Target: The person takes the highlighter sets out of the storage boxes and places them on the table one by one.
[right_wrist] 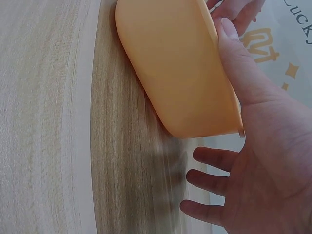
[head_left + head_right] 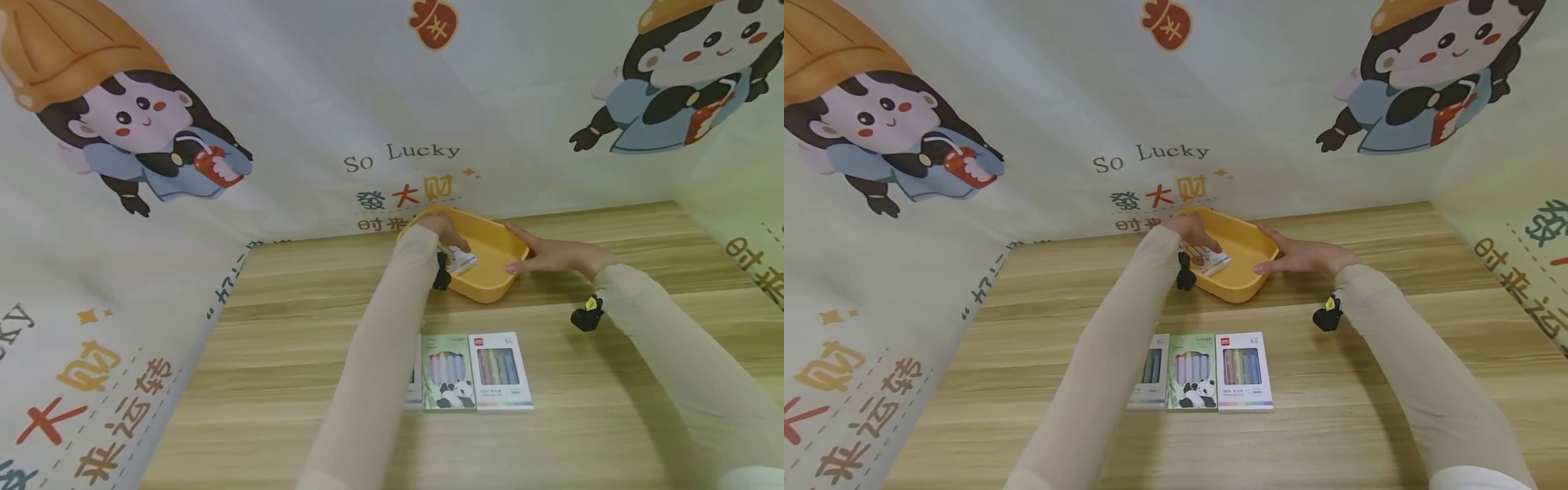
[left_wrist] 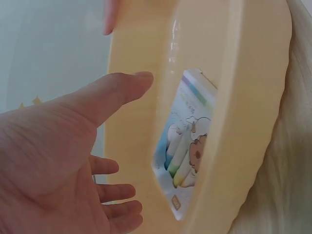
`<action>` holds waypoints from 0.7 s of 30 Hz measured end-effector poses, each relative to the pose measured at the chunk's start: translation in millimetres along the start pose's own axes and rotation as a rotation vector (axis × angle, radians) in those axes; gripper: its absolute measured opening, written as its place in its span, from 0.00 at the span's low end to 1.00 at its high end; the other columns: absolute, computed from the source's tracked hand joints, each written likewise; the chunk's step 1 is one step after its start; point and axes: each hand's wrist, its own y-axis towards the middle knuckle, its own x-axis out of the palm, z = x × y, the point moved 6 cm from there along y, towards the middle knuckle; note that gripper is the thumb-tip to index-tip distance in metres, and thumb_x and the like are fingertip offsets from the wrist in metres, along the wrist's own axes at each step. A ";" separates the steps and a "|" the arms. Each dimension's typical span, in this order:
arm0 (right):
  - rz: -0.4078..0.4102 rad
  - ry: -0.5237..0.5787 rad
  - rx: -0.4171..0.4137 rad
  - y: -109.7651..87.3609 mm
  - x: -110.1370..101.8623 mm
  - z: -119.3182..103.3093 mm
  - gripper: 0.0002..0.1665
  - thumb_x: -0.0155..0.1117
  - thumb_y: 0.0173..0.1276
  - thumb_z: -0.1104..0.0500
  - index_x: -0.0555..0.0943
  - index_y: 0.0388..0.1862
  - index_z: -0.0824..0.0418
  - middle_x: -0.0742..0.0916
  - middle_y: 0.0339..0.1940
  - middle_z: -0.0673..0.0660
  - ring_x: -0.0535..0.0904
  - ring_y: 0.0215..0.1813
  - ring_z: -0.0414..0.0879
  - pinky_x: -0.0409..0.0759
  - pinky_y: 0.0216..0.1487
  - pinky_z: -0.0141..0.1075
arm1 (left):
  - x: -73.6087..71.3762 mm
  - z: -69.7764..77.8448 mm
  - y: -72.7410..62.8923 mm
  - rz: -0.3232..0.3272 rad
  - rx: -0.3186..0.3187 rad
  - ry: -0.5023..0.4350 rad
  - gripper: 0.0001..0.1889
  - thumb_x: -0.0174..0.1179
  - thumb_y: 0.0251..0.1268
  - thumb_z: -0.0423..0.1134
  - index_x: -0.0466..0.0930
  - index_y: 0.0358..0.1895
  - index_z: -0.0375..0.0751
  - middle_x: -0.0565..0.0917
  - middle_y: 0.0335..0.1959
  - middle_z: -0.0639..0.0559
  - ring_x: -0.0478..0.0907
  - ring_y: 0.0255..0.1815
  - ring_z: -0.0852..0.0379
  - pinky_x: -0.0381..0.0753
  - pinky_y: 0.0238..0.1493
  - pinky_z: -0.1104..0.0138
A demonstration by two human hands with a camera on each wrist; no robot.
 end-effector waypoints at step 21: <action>0.004 -0.003 -0.007 1.4 0.8 2.7 0.65 0.60 0.65 0.31 0.27 0.81 0.47 0.39 0.83 0.66 0.40 0.81 0.70 0.43 0.77 0.68 | 20.4 -3.2 46.2 0.118 -0.038 -0.120 0.31 0.70 0.54 0.60 0.80 0.59 0.49 0.77 0.64 0.53 0.75 0.62 0.54 0.75 0.67 0.59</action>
